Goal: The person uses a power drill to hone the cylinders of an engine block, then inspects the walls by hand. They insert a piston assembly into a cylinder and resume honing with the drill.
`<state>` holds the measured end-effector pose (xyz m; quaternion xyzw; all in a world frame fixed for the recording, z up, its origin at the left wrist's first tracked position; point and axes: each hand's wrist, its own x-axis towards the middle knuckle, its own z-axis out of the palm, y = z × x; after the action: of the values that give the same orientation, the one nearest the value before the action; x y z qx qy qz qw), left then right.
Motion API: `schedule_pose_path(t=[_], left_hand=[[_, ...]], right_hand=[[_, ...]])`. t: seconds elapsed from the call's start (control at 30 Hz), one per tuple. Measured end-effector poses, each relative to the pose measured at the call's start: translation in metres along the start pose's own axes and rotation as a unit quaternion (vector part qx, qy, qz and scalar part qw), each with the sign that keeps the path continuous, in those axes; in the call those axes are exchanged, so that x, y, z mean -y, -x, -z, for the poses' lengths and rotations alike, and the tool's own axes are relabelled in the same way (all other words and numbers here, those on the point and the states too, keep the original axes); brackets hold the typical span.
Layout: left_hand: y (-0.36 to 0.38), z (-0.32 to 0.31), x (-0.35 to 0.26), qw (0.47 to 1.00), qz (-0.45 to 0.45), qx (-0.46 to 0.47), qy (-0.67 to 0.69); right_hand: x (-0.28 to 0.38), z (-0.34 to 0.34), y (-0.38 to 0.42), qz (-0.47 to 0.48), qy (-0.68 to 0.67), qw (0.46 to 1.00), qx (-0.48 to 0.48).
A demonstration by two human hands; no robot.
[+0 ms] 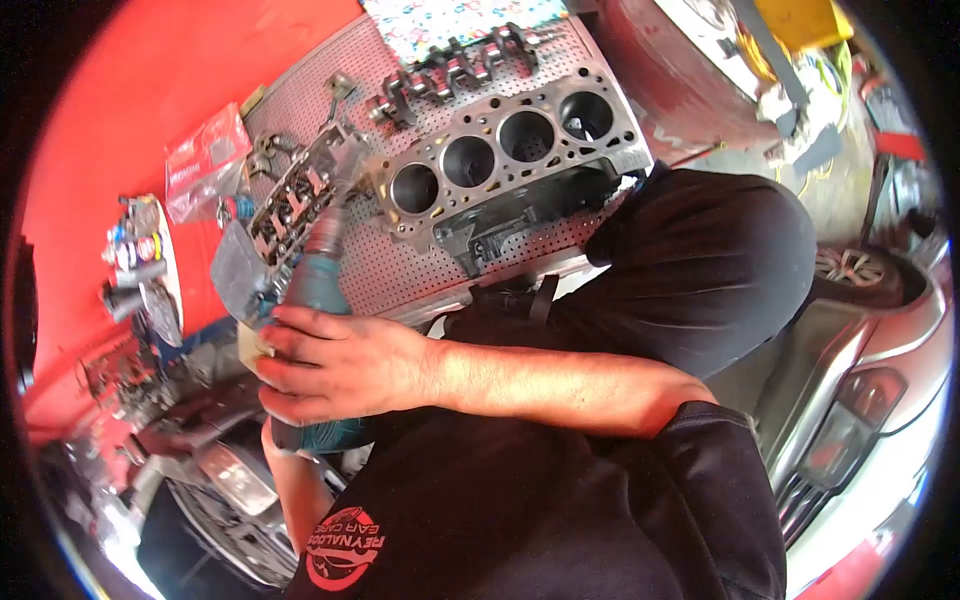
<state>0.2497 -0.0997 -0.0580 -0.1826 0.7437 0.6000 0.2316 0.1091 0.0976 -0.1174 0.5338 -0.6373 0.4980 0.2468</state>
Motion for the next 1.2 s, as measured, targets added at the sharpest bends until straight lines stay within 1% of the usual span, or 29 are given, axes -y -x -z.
schedule_pose_path(t=[0.03, 0.07, 0.1, 0.2, 0.3, 0.33, 0.37, 0.47, 0.53, 0.57, 0.6, 0.63, 0.67, 0.7, 0.73, 0.8, 0.83, 0.87, 1.03, 1.13, 1.2], left_hand=[[-0.002, -0.004, 0.014, 0.989, -0.034, -0.038, 0.136], [-0.007, -0.011, 0.027, 0.959, -0.074, -0.067, 0.264], [-0.01, -0.018, 0.038, 0.916, -0.111, -0.087, 0.375], [-0.017, -0.035, 0.062, 0.786, -0.192, -0.11, 0.577], [-0.022, -0.041, 0.083, 0.708, -0.232, -0.123, 0.656], [-0.024, -0.045, 0.089, 0.686, -0.238, -0.124, 0.676], [-0.026, -0.049, 0.094, 0.665, -0.245, -0.126, 0.695], [-0.027, -0.06, 0.108, 0.607, -0.26, -0.13, 0.74], [-0.023, -0.066, 0.116, 0.575, -0.262, -0.124, 0.765], [-0.019, -0.067, 0.12, 0.573, -0.258, -0.117, 0.769], [-0.015, -0.068, 0.121, 0.565, -0.255, -0.113, 0.777], [-0.014, -0.068, 0.12, 0.608, -0.258, -0.109, 0.743], [-0.014, -0.067, 0.122, 0.691, -0.27, -0.097, 0.664], [-0.007, -0.07, 0.112, 0.683, -0.249, -0.155, 0.669], [-0.005, -0.068, 0.12, 0.68, -0.263, -0.148, 0.668], [0.002, -0.063, 0.14, 0.677, -0.285, -0.13, 0.666], [0.005, -0.064, 0.139, 0.677, -0.269, -0.156, 0.667], [0.006, -0.065, 0.14, 0.679, -0.268, -0.162, 0.664], [0.0, -0.079, 0.127, 0.675, -0.243, -0.205, 0.666], [-0.013, -0.086, 0.121, 0.688, -0.246, -0.196, 0.654], [-0.018, -0.09, 0.115, 0.685, -0.218, -0.202, 0.665]], right_hand=[[0.003, -0.008, -0.005, 0.027, -0.012, 1.0, -0.008], [0.006, -0.015, -0.008, 0.052, -0.023, 0.998, -0.016], [0.01, -0.021, -0.01, 0.076, -0.046, 0.996, 0.013], [0.013, -0.035, -0.016, 0.163, -0.055, 0.984, 0.048], [0.018, -0.049, -0.016, 0.181, -0.032, 0.977, 0.104], [0.019, -0.05, -0.018, 0.181, -0.023, 0.975, 0.124], [0.021, -0.048, -0.021, 0.195, 0.021, 0.97, 0.142], [0.03, -0.054, -0.006, 0.191, 0.062, 0.965, 0.171], [0.029, -0.043, 0.006, 0.128, 0.028, 0.972, 0.195], [0.028, -0.032, 0.006, 0.093, 0.011, 0.974, 0.207], [0.02, -0.016, 0.0, 0.067, 0.036, 0.961, 0.265], [0.006, -0.002, -0.008, 0.001, 0.03, 0.944, 0.329], [-0.017, 0.011, -0.007, -0.078, 0.091, 0.892, 0.436], [-0.047, 0.021, 0.01, -0.092, 0.094, 0.945, 0.301], [-0.074, 0.031, 0.025, -0.164, 0.195, 0.912, 0.323], [-0.142, 0.05, 0.062, -0.243, 0.354, 0.842, 0.325], [-0.168, 0.062, 0.07, -0.273, 0.384, 0.808, 0.355], [-0.185, 0.069, 0.072, -0.302, 0.413, 0.769, 0.383], [-0.206, 0.064, 0.061, -0.287, 0.45, 0.725, 0.434], [-0.207, 0.062, 0.05, -0.271, 0.451, 0.71, 0.467], [-0.211, 0.063, 0.048, -0.269, 0.446, 0.704, 0.483]])
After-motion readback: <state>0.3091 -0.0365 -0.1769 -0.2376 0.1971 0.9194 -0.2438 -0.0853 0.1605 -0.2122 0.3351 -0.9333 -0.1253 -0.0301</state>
